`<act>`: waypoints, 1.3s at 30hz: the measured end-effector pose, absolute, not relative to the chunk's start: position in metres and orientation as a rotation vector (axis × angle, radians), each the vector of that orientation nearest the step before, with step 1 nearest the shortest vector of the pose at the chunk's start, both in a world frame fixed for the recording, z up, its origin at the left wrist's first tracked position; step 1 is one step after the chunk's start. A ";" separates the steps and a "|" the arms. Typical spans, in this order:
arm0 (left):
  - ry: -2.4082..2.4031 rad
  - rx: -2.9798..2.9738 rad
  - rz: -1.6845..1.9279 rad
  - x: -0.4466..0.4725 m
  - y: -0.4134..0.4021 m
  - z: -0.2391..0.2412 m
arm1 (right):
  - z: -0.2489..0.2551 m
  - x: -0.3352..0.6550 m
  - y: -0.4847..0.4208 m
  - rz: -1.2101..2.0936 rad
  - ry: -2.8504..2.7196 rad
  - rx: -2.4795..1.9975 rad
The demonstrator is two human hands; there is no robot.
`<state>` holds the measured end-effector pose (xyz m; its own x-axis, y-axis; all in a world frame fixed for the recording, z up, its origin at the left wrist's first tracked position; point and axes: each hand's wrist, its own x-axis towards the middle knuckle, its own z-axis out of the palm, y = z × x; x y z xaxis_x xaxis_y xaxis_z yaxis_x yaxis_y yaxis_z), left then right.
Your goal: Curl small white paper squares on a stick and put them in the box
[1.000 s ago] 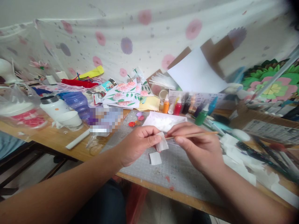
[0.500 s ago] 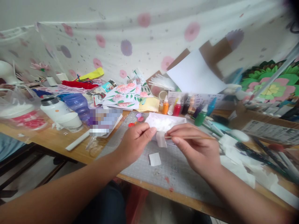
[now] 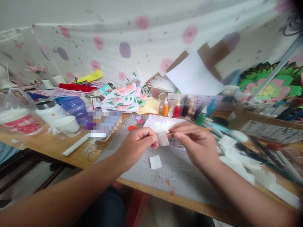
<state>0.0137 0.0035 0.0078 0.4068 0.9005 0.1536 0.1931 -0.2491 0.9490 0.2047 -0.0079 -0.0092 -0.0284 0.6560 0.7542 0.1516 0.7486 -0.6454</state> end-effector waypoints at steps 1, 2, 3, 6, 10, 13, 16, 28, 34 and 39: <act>0.953 1.700 0.922 0.014 0.003 0.008 | -0.009 0.205 -0.007 0.466 -1.572 -0.669; 0.936 1.698 0.912 0.014 0.003 0.008 | -0.009 0.205 -0.007 0.472 -1.579 -0.664; 0.920 1.698 0.896 0.014 0.002 0.007 | -0.009 0.205 -0.008 0.473 -1.596 -0.656; 0.935 1.694 0.858 0.016 0.000 0.006 | -0.010 0.202 -0.011 0.448 -1.665 -0.637; 1.038 1.669 0.871 0.019 -0.001 0.007 | -0.012 0.200 -0.013 0.408 -1.686 -0.655; 1.079 1.665 0.886 0.020 0.001 0.007 | -0.013 0.202 -0.011 0.425 -1.654 -0.675; 1.105 1.635 0.928 0.019 0.003 0.007 | -0.014 0.205 -0.007 0.460 -1.602 -0.699; 0.950 1.491 1.166 0.014 0.009 -0.002 | -0.029 0.209 0.005 0.680 -1.383 -0.630; 0.696 1.105 0.943 0.020 0.000 0.005 | -0.024 0.202 -0.006 0.686 -1.457 -0.567; 0.741 1.100 0.802 0.023 -0.001 0.004 | -0.019 0.200 -0.009 0.653 -1.514 -0.565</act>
